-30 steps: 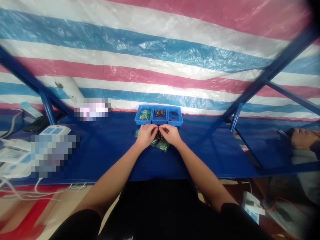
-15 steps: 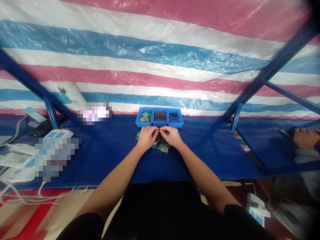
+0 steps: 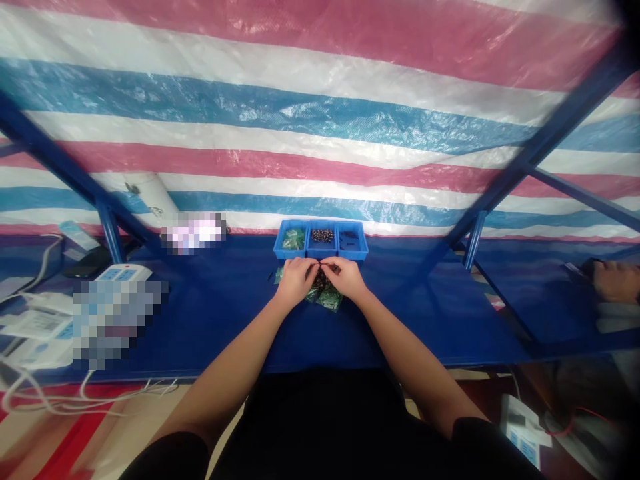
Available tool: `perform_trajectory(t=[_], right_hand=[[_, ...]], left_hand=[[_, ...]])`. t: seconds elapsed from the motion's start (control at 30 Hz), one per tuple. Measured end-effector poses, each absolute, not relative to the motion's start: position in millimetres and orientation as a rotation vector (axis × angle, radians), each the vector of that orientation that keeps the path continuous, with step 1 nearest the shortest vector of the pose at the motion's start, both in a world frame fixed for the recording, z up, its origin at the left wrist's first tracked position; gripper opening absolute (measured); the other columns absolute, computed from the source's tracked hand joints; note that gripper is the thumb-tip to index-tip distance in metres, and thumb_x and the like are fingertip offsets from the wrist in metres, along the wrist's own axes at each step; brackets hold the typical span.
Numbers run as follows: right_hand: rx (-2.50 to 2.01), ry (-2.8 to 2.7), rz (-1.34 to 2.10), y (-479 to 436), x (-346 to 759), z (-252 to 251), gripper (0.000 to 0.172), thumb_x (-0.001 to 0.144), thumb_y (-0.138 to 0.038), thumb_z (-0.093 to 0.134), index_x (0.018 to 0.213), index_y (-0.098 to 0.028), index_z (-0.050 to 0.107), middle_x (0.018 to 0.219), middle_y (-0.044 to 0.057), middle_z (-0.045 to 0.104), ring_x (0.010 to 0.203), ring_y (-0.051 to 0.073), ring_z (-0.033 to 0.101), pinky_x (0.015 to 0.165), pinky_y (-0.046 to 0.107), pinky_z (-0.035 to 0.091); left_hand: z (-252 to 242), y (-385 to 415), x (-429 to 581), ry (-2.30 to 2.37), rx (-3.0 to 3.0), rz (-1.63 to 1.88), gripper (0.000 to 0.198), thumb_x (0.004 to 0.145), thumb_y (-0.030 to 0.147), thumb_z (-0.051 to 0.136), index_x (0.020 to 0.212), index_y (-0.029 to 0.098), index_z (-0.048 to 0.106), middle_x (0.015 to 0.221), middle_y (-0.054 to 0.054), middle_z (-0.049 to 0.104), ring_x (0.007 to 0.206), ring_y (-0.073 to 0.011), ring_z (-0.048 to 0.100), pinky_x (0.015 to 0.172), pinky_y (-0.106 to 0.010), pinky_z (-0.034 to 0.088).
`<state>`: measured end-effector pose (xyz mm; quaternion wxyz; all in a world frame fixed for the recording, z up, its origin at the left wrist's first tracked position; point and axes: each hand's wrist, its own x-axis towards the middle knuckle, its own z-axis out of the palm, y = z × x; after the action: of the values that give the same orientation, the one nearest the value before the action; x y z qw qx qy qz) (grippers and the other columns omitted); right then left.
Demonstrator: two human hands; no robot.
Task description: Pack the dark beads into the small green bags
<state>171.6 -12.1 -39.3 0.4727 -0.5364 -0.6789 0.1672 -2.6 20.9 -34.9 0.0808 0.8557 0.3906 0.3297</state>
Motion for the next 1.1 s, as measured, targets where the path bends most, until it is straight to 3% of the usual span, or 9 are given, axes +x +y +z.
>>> perform_trajectory(t=[0.27,0.6,0.83,1.1], right_hand=[[-1.309,-1.671,0.405,-10.1,171.5,-41.8,0.021,0.086,-0.03,0.055,0.096,-0.022,0.071,0.089,0.003,0.072,0.074,0.015,0.065,0.069,0.028,0.052],[-1.302,-1.648,0.412,-11.4,170.8,-40.3,0.022,0.085,-0.031,0.056,0.097,-0.021,0.071,0.091,0.004,0.072,0.074,0.015,0.065,0.069,0.028,0.053],[-1.304,-1.649,0.391,-10.0,171.6,-42.4,0.021,0.085,-0.031,0.055,0.095,-0.021,0.072,0.089,0.004,0.072,0.072,0.015,0.065,0.067,0.028,0.052],[-1.29,-1.639,0.414,-11.2,171.7,-41.1,0.023,0.084,-0.032,0.057,0.098,-0.021,0.071,0.09,0.004,0.072,0.072,0.015,0.065,0.067,0.027,0.052]], left_hand=[[-33.1,20.1,-2.7,1.174,2.531,1.016,0.022,0.096,0.033,0.043,0.107,0.023,0.058,0.097,-0.004,0.068,0.089,-0.02,0.06,0.085,-0.037,0.038],[-34.1,21.5,-3.8,1.169,2.558,0.98,0.025,0.097,0.035,0.039,0.098,0.022,0.06,0.094,-0.004,0.068,0.087,-0.0203,0.059,0.083,-0.037,0.038],[-35.3,21.6,-2.8,1.159,2.526,1.015,0.022,0.096,0.033,0.042,0.109,0.023,0.057,0.096,-0.004,0.068,0.088,-0.0195,0.06,0.085,-0.036,0.038],[-35.2,22.1,-3.2,1.161,2.551,0.982,0.025,0.097,0.035,0.039,0.099,0.022,0.06,0.093,-0.004,0.068,0.086,-0.0201,0.059,0.083,-0.036,0.038]])
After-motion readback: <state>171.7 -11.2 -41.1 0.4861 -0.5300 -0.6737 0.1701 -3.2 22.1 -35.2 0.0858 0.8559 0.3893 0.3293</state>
